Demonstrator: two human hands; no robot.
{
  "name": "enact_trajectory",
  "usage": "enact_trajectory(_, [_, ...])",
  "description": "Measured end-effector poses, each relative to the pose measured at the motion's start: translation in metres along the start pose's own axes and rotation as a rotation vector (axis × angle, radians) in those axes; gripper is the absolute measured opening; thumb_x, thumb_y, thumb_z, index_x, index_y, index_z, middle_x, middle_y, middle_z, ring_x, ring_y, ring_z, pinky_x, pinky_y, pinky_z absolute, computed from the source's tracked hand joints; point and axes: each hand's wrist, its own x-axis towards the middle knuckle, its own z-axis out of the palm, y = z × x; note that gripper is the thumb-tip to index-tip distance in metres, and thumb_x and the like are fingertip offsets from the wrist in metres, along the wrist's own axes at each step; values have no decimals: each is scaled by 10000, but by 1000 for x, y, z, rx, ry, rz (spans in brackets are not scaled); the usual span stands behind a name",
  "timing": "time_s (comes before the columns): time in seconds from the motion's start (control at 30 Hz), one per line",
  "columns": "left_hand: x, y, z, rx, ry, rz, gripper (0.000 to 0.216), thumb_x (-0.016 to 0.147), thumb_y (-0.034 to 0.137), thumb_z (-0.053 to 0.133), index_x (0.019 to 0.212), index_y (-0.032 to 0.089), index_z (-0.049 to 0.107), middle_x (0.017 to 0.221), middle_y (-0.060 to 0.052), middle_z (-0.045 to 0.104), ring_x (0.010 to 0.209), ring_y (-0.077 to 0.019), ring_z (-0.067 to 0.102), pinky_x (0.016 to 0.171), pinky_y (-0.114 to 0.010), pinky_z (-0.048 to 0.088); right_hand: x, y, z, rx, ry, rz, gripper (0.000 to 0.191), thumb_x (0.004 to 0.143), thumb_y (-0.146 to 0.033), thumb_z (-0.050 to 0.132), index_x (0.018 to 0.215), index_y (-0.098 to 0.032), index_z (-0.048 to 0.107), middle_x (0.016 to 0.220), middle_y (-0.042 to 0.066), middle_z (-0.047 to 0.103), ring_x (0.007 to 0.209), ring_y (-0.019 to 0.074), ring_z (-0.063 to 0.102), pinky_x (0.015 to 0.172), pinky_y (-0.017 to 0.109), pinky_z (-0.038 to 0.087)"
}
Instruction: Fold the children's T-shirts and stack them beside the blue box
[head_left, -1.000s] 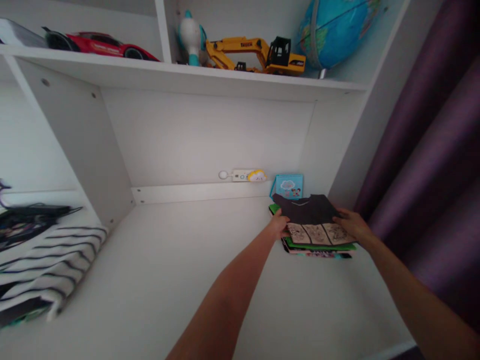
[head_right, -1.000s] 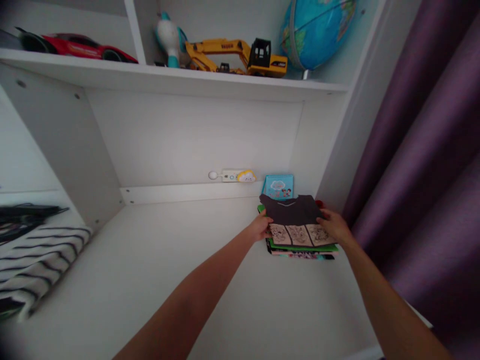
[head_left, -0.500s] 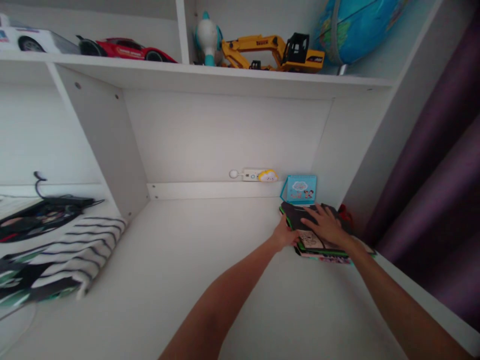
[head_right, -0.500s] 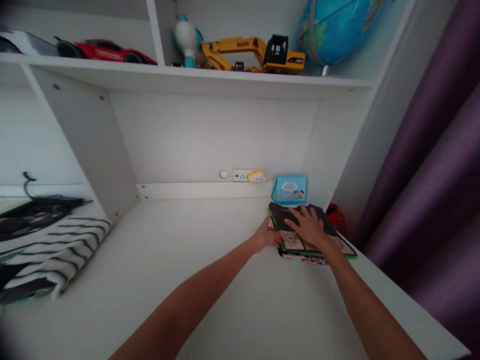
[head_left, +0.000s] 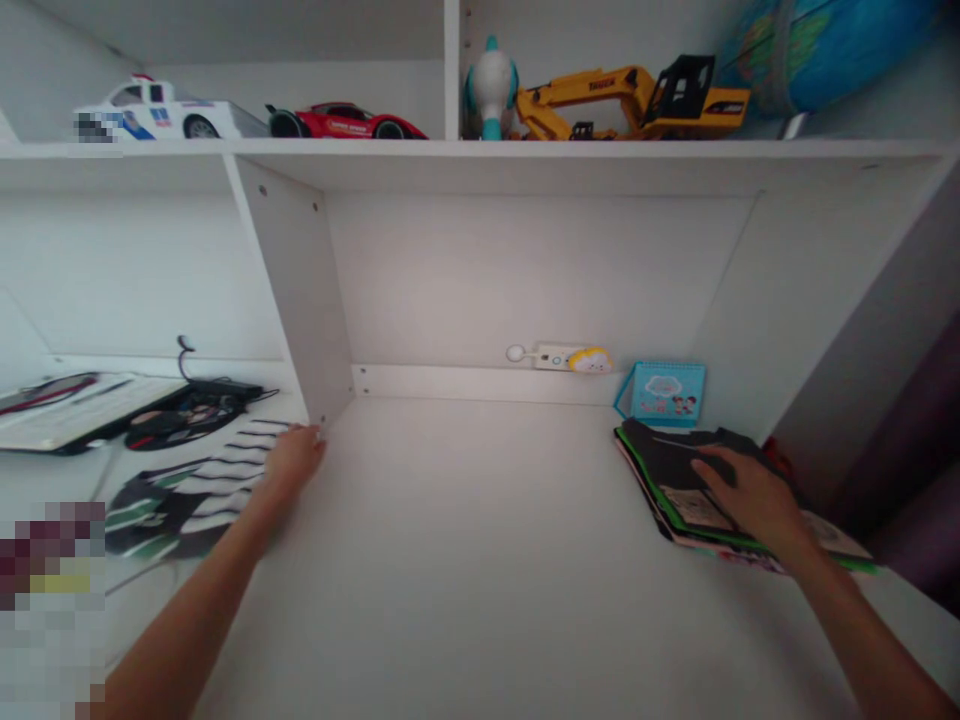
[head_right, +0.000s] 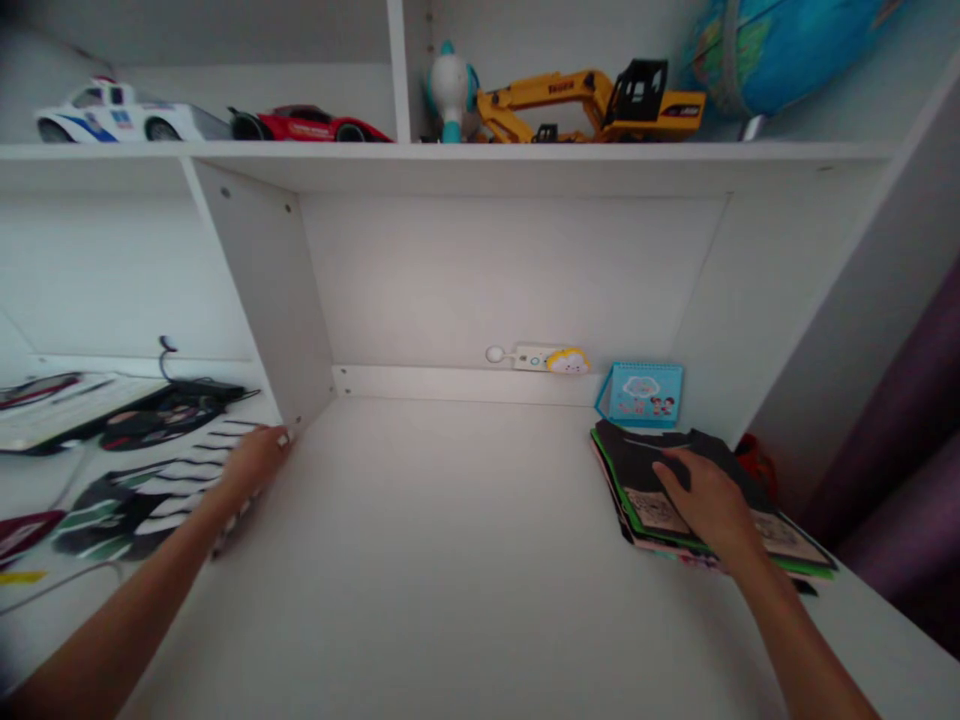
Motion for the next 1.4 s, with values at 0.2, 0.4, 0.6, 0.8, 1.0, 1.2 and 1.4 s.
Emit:
enact_trajectory(0.2, [-10, -52, -23, 104, -47, -110, 254, 817, 300, 393, 803, 128, 580, 799, -116, 604, 721, -253, 574, 581, -329, 420, -21, -46, -11, 107, 64, -58, 405, 772, -476, 379, 938, -179, 599, 956, 96, 625, 871, 244, 589, 766, 372, 451])
enact_trajectory(0.4, [-25, 31, -96, -67, 359, 187, 296, 853, 373, 325, 829, 185, 552, 833, -70, 587, 684, -186, 543, 583, -260, 364, -16, -113, -17, 245, 44, -221, 342, 799, -400, 388, 928, -160, 595, 963, 105, 629, 926, 236, 568, 835, 379, 422])
enact_trajectory(0.6, [-43, 144, -113, -453, -31, 682, 313, 805, 425, 428, 871, 188, 622, 826, -6, 619, 719, -146, 553, 674, -223, 383, -13, -174, -21, 417, -96, -299, 292, 814, -362, 415, 990, -193, 576, 1026, 73, 613, 914, 212, 564, 802, 347, 430])
enact_trajectory(0.8, [-43, 166, -30, -345, -325, 793, 229, 748, 303, 528, 912, 194, 647, 938, -63, 630, 882, -213, 565, 777, -264, 395, -23, -156, -2, 366, -301, -263, 274, 808, -251, 403, 999, -153, 575, 945, 86, 624, 856, 189, 571, 778, 313, 420])
enact_trajectory(1.0, [-36, 149, 10, -352, -313, 717, 236, 744, 262, 535, 944, 195, 639, 960, -56, 634, 918, -214, 558, 819, -271, 389, -54, -158, 21, 431, -520, -353, 364, 763, -221, 474, 1119, -164, 516, 1007, 81, 579, 894, 181, 542, 809, 300, 402])
enact_trajectory(1.2, [-78, 146, -4, -490, -333, 936, 317, 838, 191, 382, 1055, 226, 611, 1060, -57, 583, 972, -182, 527, 865, -269, 373, -29, -168, 41, 530, -341, -84, 365, 774, -311, 470, 1066, -100, 527, 1074, 147, 546, 1020, 238, 478, 894, 377, 338])
enact_trajectory(1.4, [-93, 123, -11, -598, -392, 936, 340, 870, 276, 343, 1140, 247, 547, 1173, -34, 538, 1045, -166, 498, 913, -254, 353, -23, -162, 42, 643, -554, -99, 157, 681, -239, 536, 773, -139, 617, 645, 0, 580, 627, 134, 537, 592, 235, 414])
